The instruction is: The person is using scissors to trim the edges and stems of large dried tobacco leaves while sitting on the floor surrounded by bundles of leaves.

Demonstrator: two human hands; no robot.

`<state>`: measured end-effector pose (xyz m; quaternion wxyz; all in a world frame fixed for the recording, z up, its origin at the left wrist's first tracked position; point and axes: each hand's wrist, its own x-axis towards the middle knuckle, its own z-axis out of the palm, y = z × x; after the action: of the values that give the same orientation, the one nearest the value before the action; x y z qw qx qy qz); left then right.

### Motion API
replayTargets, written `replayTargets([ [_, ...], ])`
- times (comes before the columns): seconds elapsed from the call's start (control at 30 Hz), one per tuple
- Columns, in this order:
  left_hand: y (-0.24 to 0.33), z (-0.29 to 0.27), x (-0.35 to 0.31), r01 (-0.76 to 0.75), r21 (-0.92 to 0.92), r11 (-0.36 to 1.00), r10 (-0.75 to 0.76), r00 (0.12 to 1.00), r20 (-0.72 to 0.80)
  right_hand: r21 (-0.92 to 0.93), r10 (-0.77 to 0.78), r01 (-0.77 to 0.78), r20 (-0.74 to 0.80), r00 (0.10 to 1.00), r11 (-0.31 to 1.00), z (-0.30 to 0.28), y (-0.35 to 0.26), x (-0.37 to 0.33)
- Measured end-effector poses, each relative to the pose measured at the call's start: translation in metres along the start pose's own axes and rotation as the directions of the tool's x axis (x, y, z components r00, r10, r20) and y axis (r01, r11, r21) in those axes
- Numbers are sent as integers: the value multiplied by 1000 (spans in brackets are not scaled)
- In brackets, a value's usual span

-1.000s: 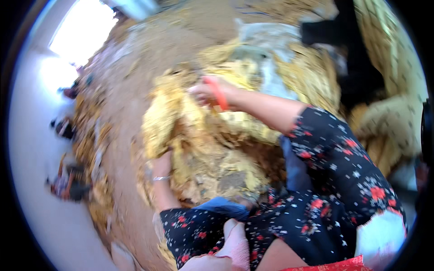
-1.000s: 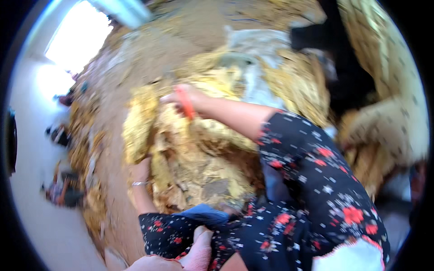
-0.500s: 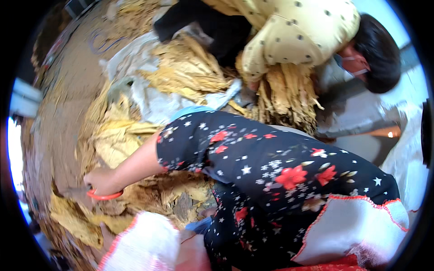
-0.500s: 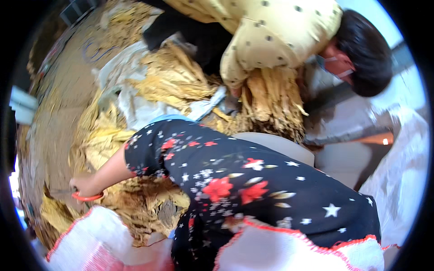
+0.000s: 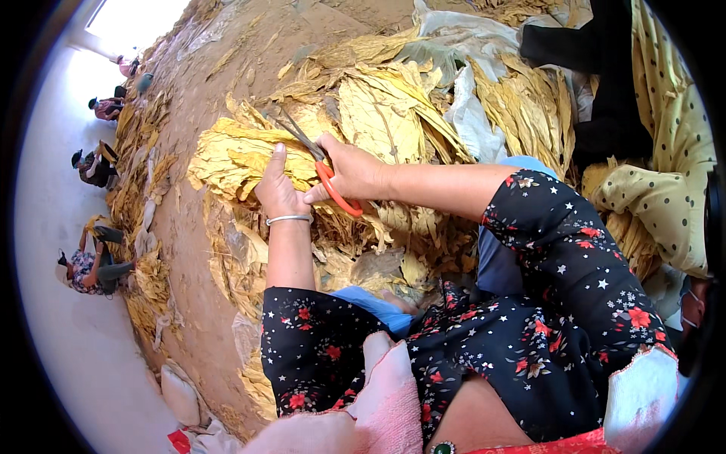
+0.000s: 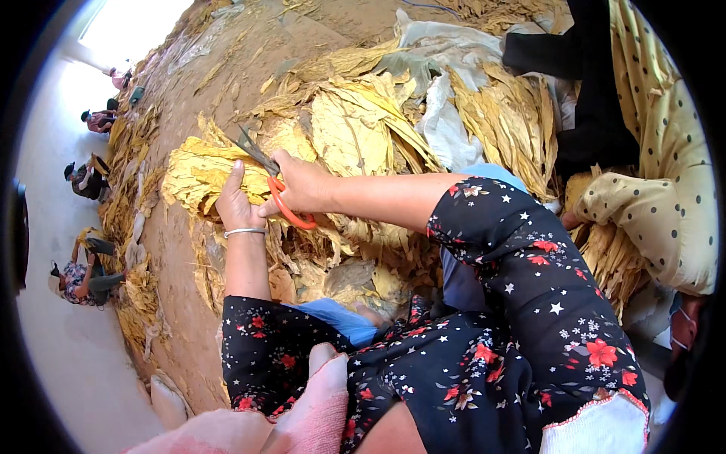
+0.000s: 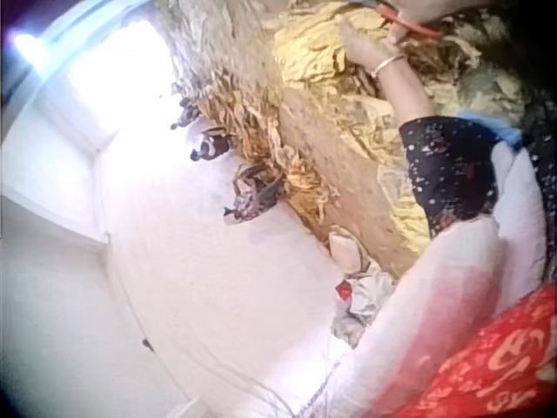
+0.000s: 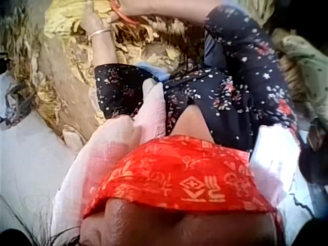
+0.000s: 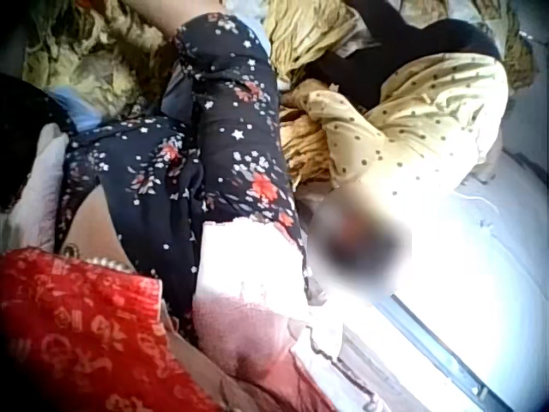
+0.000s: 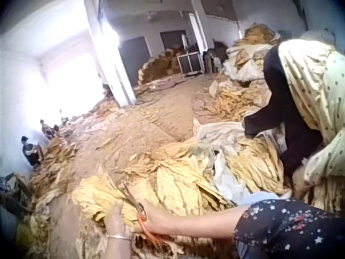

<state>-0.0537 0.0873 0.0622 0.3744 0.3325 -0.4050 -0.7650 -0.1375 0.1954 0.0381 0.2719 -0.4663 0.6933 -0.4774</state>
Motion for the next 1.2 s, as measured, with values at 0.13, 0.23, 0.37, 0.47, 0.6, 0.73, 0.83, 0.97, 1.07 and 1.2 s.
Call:
replayTargets([
  [0.13,-7,-15,18,118,-153,981,-102,989,106,86,-115,113,21,993,990,7,10,3],
  [0.23,-11,-8,18,95,-255,962,-28,966,257,16,-158,157,25,987,987,7,21,1],
  [0.37,19,-8,6,275,-361,891,-47,847,529,77,-347,353,-76,935,932,7,9,-6],
  [0.47,9,-16,17,145,-270,952,-34,926,377,107,-215,203,114,970,973,-3,5,-8],
  [0.6,10,-17,10,74,-163,984,-27,963,269,106,-333,336,-48,942,936,3,12,-10],
  [0.73,23,-24,5,52,-46,998,-41,977,207,172,64,-68,26,998,983,-23,-7,-10],
  [0.83,9,-43,23,-62,83,995,45,980,195,249,-43,72,-118,992,966,-28,-3,1],
  [0.97,-3,-49,21,-188,222,957,132,960,246,203,-40,74,-166,985,976,-36,-7,9],
  [1.07,1,-48,12,-225,352,908,114,944,309,227,-40,75,-154,987,971,-40,-15,9],
  [1.2,2,-38,3,-234,355,905,108,934,342,259,-73,132,-225,971,957,-37,-16,9],
])
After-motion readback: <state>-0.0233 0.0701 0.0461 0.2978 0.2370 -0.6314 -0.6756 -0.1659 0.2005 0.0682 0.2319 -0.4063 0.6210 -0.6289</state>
